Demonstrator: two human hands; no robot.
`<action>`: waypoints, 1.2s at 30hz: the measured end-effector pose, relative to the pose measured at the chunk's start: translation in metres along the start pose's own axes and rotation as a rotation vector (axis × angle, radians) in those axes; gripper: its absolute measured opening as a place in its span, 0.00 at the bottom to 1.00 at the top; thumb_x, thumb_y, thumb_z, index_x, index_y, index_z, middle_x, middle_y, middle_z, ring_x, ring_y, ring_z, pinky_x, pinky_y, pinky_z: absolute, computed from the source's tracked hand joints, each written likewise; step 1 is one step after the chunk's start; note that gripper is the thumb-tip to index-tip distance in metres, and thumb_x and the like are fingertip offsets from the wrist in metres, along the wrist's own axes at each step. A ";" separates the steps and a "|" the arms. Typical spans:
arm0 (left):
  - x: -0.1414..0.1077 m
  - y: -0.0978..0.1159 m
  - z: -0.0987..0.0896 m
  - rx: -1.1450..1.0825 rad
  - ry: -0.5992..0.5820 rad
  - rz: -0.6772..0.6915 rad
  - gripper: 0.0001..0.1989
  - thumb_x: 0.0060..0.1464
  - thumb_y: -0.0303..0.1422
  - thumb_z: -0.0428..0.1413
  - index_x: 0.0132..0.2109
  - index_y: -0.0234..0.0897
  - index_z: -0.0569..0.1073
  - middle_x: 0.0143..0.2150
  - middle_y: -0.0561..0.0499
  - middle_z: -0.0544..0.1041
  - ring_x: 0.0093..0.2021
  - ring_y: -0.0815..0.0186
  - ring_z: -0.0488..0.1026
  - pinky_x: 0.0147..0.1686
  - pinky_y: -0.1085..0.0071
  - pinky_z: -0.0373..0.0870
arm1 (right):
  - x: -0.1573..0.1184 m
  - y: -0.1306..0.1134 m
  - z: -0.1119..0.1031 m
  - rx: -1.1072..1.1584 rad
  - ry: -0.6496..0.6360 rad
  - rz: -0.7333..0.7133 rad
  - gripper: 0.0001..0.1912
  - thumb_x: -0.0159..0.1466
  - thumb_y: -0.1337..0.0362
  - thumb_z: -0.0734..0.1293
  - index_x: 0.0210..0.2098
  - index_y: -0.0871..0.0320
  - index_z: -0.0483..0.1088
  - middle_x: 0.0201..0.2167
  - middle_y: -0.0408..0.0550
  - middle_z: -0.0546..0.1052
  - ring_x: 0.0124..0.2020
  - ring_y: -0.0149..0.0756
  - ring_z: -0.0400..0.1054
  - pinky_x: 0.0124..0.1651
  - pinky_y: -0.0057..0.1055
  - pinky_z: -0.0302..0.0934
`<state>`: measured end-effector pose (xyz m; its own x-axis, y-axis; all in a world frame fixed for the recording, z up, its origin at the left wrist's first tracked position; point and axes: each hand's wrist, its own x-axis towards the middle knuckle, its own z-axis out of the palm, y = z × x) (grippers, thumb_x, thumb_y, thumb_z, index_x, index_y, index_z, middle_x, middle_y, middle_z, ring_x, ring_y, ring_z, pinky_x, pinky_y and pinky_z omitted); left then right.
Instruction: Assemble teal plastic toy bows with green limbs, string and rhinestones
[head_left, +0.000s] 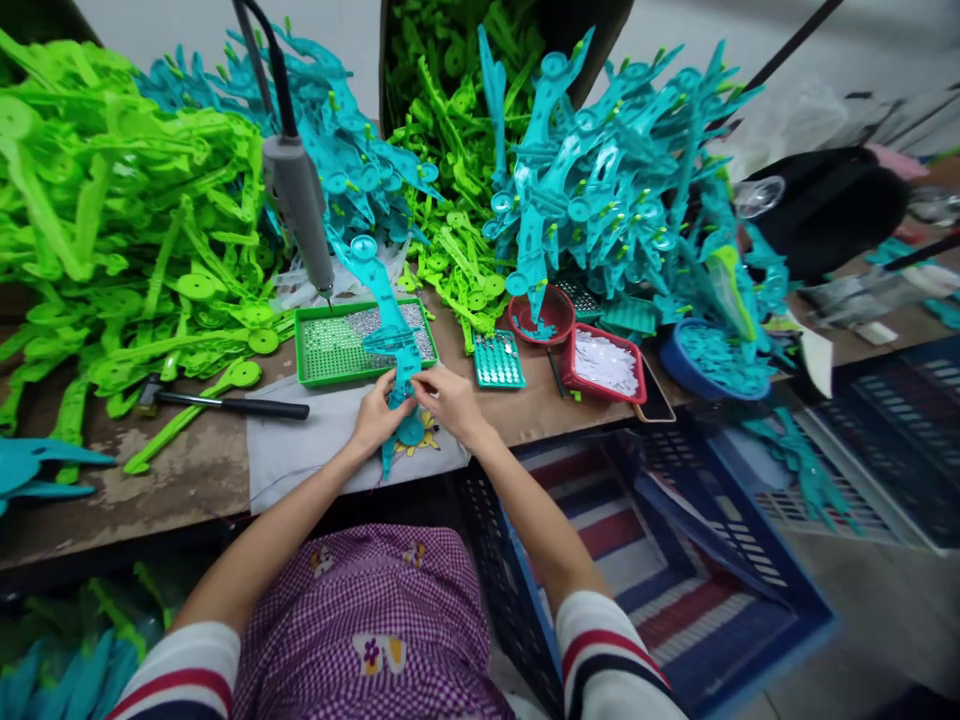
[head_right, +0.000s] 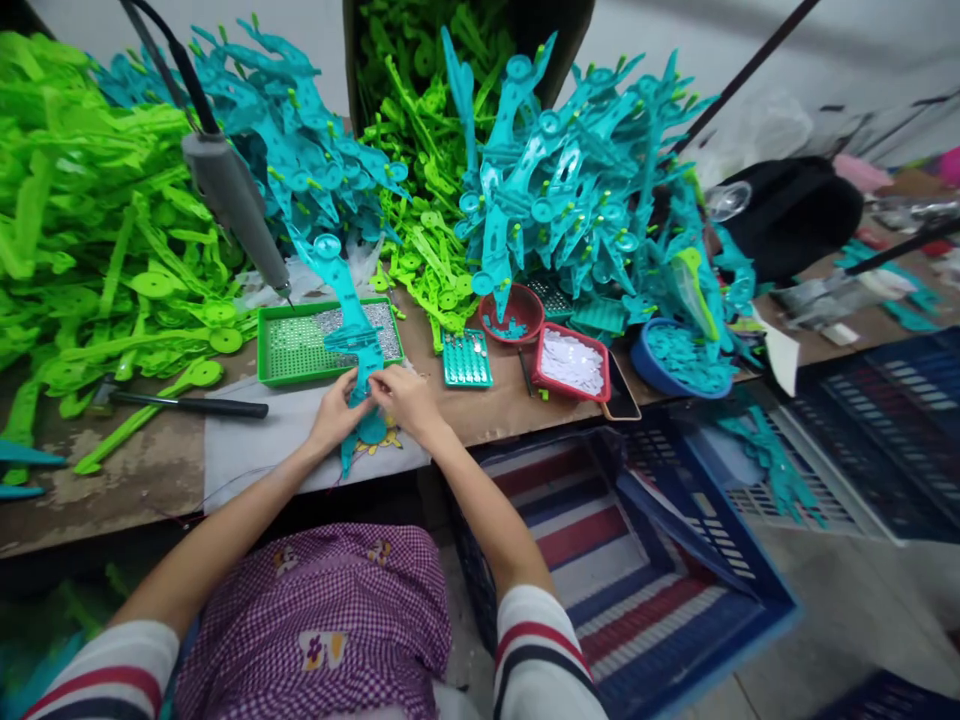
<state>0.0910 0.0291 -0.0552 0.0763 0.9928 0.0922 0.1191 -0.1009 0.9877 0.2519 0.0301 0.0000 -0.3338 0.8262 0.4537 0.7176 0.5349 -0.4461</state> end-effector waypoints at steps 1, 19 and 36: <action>0.000 0.000 0.000 0.010 0.011 0.013 0.30 0.48 0.38 0.62 0.58 0.34 0.68 0.52 0.42 0.78 0.52 0.56 0.76 0.53 0.60 0.71 | 0.001 -0.005 0.010 -0.028 -0.012 -0.018 0.11 0.67 0.65 0.61 0.38 0.56 0.76 0.30 0.47 0.78 0.32 0.32 0.72 0.37 0.27 0.65; -0.001 0.001 0.000 0.135 0.035 -0.005 0.27 0.51 0.33 0.61 0.58 0.35 0.69 0.50 0.44 0.79 0.50 0.57 0.76 0.51 0.61 0.73 | -0.009 -0.004 0.035 -0.078 0.161 0.026 0.13 0.69 0.61 0.61 0.42 0.54 0.78 0.43 0.51 0.82 0.45 0.36 0.75 0.48 0.36 0.65; -0.003 0.006 0.001 0.080 0.036 -0.091 0.29 0.48 0.35 0.63 0.57 0.35 0.69 0.50 0.44 0.79 0.52 0.55 0.75 0.55 0.58 0.71 | -0.039 0.065 -0.032 -0.183 0.366 0.504 0.19 0.69 0.59 0.56 0.48 0.58 0.75 0.46 0.56 0.78 0.49 0.42 0.71 0.54 0.40 0.63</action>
<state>0.0927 0.0255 -0.0498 0.0265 0.9996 0.0088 0.2027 -0.0140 0.9791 0.3307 0.0266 -0.0222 0.2781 0.8372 0.4708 0.8352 0.0312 -0.5490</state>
